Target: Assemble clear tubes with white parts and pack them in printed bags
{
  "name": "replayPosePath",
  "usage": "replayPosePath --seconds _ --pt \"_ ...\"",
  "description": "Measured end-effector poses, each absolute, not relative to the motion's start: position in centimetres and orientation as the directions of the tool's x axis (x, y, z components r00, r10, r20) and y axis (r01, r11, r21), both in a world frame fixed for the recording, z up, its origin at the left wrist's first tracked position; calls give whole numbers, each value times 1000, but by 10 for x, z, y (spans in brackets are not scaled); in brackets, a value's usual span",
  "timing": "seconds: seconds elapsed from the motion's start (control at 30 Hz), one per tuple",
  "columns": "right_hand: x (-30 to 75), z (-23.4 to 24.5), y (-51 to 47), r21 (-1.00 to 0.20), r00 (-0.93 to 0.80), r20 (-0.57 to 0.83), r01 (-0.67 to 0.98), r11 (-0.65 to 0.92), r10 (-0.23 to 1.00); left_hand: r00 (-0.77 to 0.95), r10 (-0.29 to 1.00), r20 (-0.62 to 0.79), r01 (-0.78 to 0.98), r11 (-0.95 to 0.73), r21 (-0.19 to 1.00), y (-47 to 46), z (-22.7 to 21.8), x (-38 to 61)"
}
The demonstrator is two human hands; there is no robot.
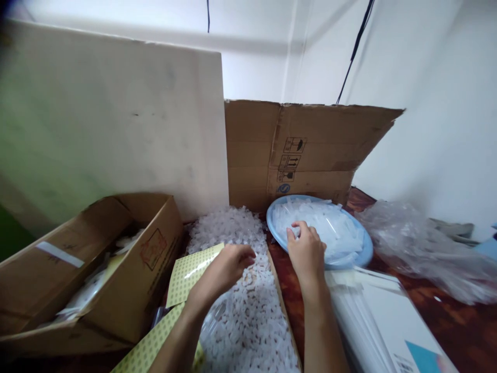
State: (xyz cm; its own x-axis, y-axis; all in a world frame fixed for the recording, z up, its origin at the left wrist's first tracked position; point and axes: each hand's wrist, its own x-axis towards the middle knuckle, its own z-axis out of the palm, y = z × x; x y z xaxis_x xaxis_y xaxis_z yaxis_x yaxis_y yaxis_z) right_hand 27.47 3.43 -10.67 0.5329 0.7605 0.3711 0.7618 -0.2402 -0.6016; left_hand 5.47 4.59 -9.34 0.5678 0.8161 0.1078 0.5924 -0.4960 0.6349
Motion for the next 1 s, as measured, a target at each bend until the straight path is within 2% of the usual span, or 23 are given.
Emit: replayPosePath --seconds 0.07,0.13,0.17,0.23,0.37,0.43,0.53,0.63,0.83,1.0 --pt "266 -103 36 -800 508 390 600 10 768 463 853 242 417 -451 789 47 -82 51" --pt "251 -99 37 -930 458 333 304 207 824 354 894 274 202 -359 911 49 -74 50" --pt "242 -97 37 -952 426 306 165 259 851 319 910 265 93 -309 947 50 -71 49" --pt "223 -93 37 -952 369 283 -7 307 885 285 926 246 -96 -228 969 52 -69 50" --pt "194 -84 34 -899 318 319 -198 391 893 242 942 232 -250 -171 953 57 -72 50" --pt "187 -83 33 -877 320 340 -231 421 884 228 949 216 -282 -148 948 59 -73 50" --pt "186 -84 33 -874 341 368 -191 447 865 205 959 194 -320 -122 939 60 -74 48" --pt "188 -85 31 -895 306 346 -177 410 887 168 965 201 -339 -135 931 58 -72 47" --pt "186 -79 27 -912 266 345 -130 388 900 42 970 238 -315 -213 925 53 -63 49" --pt "180 -76 25 -891 245 382 -159 425 891 58 972 226 -302 -199 932 51 -61 44"
